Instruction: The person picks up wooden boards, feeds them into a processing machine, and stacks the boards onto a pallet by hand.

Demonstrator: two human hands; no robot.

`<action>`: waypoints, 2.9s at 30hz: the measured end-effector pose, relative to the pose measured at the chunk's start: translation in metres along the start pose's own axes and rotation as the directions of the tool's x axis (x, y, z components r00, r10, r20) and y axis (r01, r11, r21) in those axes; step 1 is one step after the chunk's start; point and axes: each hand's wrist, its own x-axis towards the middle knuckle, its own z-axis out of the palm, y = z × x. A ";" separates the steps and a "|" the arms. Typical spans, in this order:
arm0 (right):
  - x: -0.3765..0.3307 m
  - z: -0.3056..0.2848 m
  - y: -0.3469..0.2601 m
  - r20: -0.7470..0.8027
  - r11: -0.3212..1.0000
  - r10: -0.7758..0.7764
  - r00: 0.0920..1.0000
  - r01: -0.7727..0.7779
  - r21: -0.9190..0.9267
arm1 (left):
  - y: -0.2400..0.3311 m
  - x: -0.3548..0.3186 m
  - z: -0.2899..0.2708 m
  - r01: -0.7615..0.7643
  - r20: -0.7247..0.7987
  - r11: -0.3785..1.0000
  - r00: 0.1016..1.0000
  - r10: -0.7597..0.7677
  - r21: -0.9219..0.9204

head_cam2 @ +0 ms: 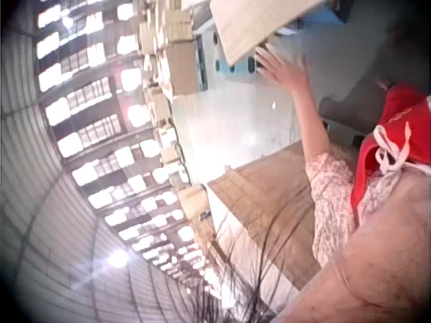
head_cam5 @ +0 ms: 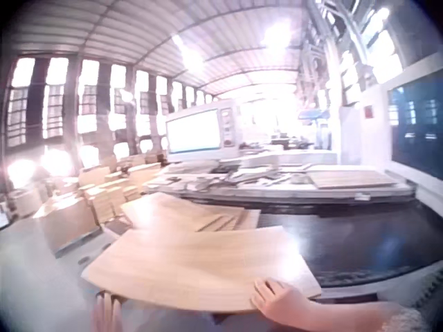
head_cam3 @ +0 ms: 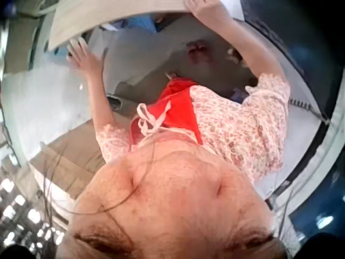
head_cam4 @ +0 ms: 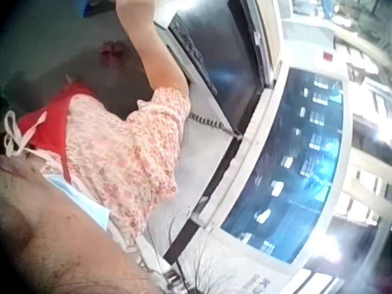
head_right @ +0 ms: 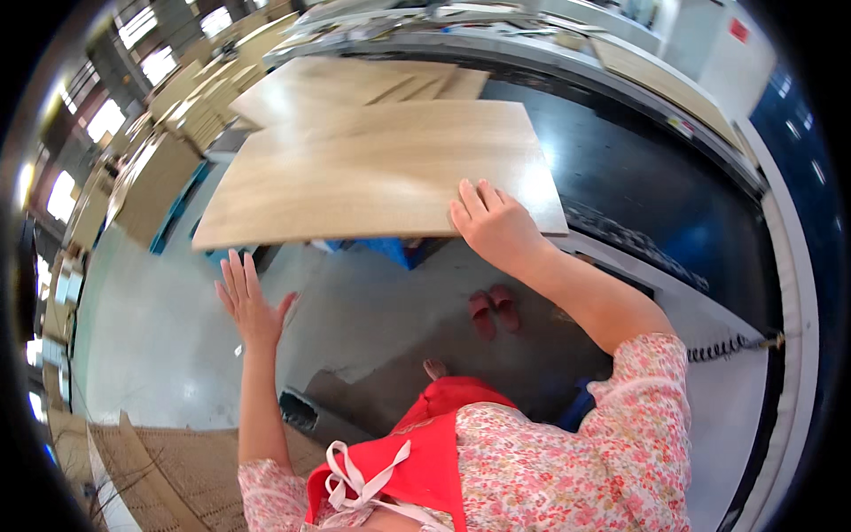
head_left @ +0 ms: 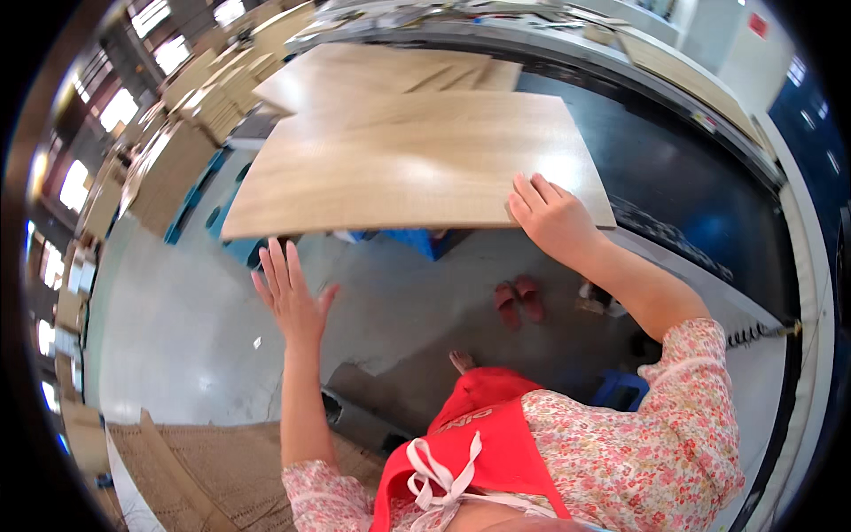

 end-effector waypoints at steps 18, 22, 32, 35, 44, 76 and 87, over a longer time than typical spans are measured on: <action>-0.424 -0.112 0.213 0.619 0.686 0.550 0.560 -0.726 0.047 | 0.405 0.051 0.081 -0.738 -0.047 0.410 0.511 0.859 -0.535; -0.490 -0.114 0.275 0.620 0.631 0.644 0.449 -0.769 -0.099 | 0.511 0.071 0.090 -0.609 0.064 0.377 0.471 0.880 -0.698; -0.647 -0.094 0.421 0.534 0.335 0.841 0.084 -0.856 -0.394 | 0.767 0.089 0.116 -0.627 0.022 0.298 0.409 0.912 -0.719; -0.672 -0.089 0.451 0.455 0.178 0.889 -0.061 -0.868 -0.464 | 0.829 0.091 0.122 -0.620 -0.023 0.287 0.442 0.897 -0.731; -0.680 -0.053 0.502 0.283 -0.126 0.902 -0.327 -0.825 -0.552 | 0.968 0.104 0.136 -0.638 -0.052 0.278 0.448 0.893 -0.718; -0.685 -0.036 0.502 0.242 0.050 0.962 -0.126 -0.791 -0.609 | 0.831 0.135 0.171 -0.454 0.036 0.537 0.740 0.672 -0.711; -0.683 -0.050 0.478 0.305 0.379 0.919 0.250 -0.773 -0.508 | 0.770 0.102 0.143 -0.418 0.117 0.498 0.665 0.737 -0.760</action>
